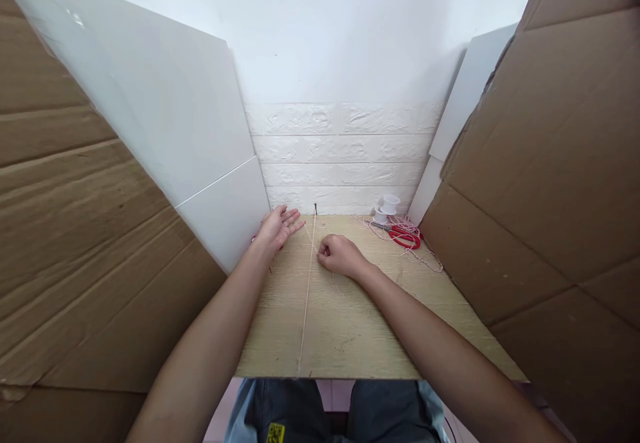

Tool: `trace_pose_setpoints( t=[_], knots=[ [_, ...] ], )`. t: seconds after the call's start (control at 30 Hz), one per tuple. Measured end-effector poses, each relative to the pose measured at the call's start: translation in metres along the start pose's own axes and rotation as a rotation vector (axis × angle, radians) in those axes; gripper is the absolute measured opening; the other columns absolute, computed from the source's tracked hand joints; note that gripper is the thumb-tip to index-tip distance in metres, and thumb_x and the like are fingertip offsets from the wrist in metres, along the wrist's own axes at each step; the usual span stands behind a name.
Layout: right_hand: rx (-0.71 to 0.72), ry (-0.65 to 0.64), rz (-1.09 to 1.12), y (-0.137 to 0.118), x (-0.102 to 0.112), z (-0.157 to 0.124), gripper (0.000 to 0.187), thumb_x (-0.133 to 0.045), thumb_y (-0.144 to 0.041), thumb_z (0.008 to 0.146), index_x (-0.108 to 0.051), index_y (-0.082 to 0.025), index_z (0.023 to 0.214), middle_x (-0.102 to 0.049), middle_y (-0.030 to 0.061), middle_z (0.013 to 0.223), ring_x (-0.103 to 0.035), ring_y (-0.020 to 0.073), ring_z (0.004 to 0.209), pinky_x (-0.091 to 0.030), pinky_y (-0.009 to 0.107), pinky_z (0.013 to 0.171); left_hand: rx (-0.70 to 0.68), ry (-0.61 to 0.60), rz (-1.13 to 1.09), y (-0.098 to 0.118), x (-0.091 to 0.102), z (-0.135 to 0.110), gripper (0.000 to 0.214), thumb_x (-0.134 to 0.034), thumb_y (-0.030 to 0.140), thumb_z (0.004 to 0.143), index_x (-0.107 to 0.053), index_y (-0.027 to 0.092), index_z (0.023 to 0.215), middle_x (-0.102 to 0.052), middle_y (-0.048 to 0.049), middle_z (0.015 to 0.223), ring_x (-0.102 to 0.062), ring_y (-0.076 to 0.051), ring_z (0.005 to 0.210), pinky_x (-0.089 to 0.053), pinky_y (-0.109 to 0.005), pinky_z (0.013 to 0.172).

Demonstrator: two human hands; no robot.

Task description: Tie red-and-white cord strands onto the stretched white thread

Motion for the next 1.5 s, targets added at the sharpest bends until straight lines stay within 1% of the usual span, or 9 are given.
trace_pose_setpoints(
  t=[0.23,0.4,0.5,0.67,0.77,0.9,1.0,1.27,1.5],
  knots=[
    [-0.010,-0.021,-0.015,0.000,0.001,0.000,0.012,-0.056,-0.019,0.082,-0.069,-0.018,0.083,-0.070,0.0049,0.089,-0.058,0.0146,0.077,-0.034,0.024,0.064,0.106,0.024,-0.045,0.007,-0.001,-0.002,0.010,-0.053,0.012,0.086,-0.048,0.018,0.080,-0.065,-0.0140,0.094,-0.068,-0.020,0.088,-0.059,-0.035,0.078],
    [-0.016,-0.025,-0.011,-0.001,0.002,0.000,0.012,-0.057,-0.019,0.081,-0.069,-0.018,0.082,-0.070,0.0044,0.088,-0.058,0.0144,0.077,-0.034,0.024,0.063,0.080,-0.036,0.238,0.005,0.001,-0.004,0.010,-0.055,0.011,0.084,-0.052,0.016,0.076,-0.059,-0.0046,0.067,-0.056,-0.008,0.054,-0.047,-0.017,0.051],
    [-0.014,-0.018,-0.012,-0.002,0.001,0.000,0.012,-0.057,-0.019,0.082,-0.069,-0.018,0.083,-0.070,0.0046,0.088,-0.058,0.0143,0.077,-0.034,0.024,0.064,-0.009,-0.139,0.624,0.001,0.002,-0.007,0.014,-0.061,0.023,0.081,-0.054,0.016,0.071,-0.057,-0.0028,0.061,-0.044,-0.007,0.042,-0.031,-0.018,0.038],
    [0.001,0.009,-0.016,0.001,-0.002,0.001,0.009,-0.058,-0.020,0.081,-0.067,-0.019,0.079,-0.070,0.0034,0.086,-0.058,0.0150,0.077,-0.033,0.024,0.063,-0.073,-0.346,1.103,-0.003,0.002,-0.018,0.025,-0.060,0.038,0.080,-0.054,0.019,0.065,-0.055,-0.0018,0.058,-0.037,-0.009,0.040,-0.021,-0.024,0.039],
    [0.004,0.014,-0.017,0.002,-0.004,0.001,0.009,-0.058,-0.021,0.082,-0.066,-0.020,0.078,-0.070,0.0029,0.085,-0.058,0.0151,0.077,-0.033,0.025,0.063,-0.157,-0.428,1.257,-0.002,-0.001,-0.024,0.021,-0.057,0.037,0.079,-0.056,0.019,0.069,-0.055,0.0000,0.059,-0.040,-0.010,0.045,-0.025,-0.025,0.043],
    [0.011,0.026,-0.014,0.002,-0.005,0.001,0.010,-0.057,-0.021,0.081,-0.066,-0.020,0.078,-0.070,0.0026,0.085,-0.059,0.0150,0.078,-0.033,0.025,0.063,-0.287,-0.481,1.489,0.001,-0.006,-0.030,0.014,-0.059,0.031,0.073,-0.061,0.018,0.077,-0.061,-0.0006,0.069,-0.054,-0.015,0.062,-0.037,-0.026,0.055],
    [0.010,0.027,-0.007,0.002,-0.005,0.001,0.009,-0.058,-0.022,0.081,-0.066,-0.020,0.078,-0.069,0.0024,0.085,-0.059,0.0148,0.077,-0.033,0.025,0.062,-0.295,-0.564,1.643,0.002,-0.008,-0.033,0.017,-0.060,0.031,0.071,-0.065,0.019,0.081,-0.065,-0.0010,0.074,-0.058,-0.017,0.068,-0.039,-0.026,0.059],
    [-0.007,0.010,-0.023,0.002,-0.005,0.001,0.010,-0.058,-0.022,0.082,-0.068,-0.020,0.082,-0.069,0.0031,0.086,-0.058,0.0154,0.079,-0.034,0.025,0.064,-0.284,-0.622,1.795,0.008,-0.017,-0.045,0.020,-0.061,0.019,0.060,-0.070,0.022,0.078,-0.065,-0.0006,0.070,-0.056,-0.017,0.061,-0.035,-0.026,0.054],
    [-0.020,0.008,-0.028,0.001,-0.004,0.002,0.010,-0.058,-0.023,0.083,-0.068,-0.020,0.082,-0.070,0.0038,0.088,-0.059,0.0164,0.081,-0.035,0.025,0.065,-0.426,-0.475,1.636,0.003,-0.014,-0.039,0.014,-0.066,0.009,0.053,-0.068,0.022,0.058,-0.057,-0.0017,0.054,-0.051,-0.018,0.054,-0.031,-0.027,0.054]
  ],
)
Point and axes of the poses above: each hand's wrist, its own z-axis towards the middle knuckle, its own x-axis out of the back of the hand, y = z × x, the point moved 1 cm from there along z, towards the middle knuckle
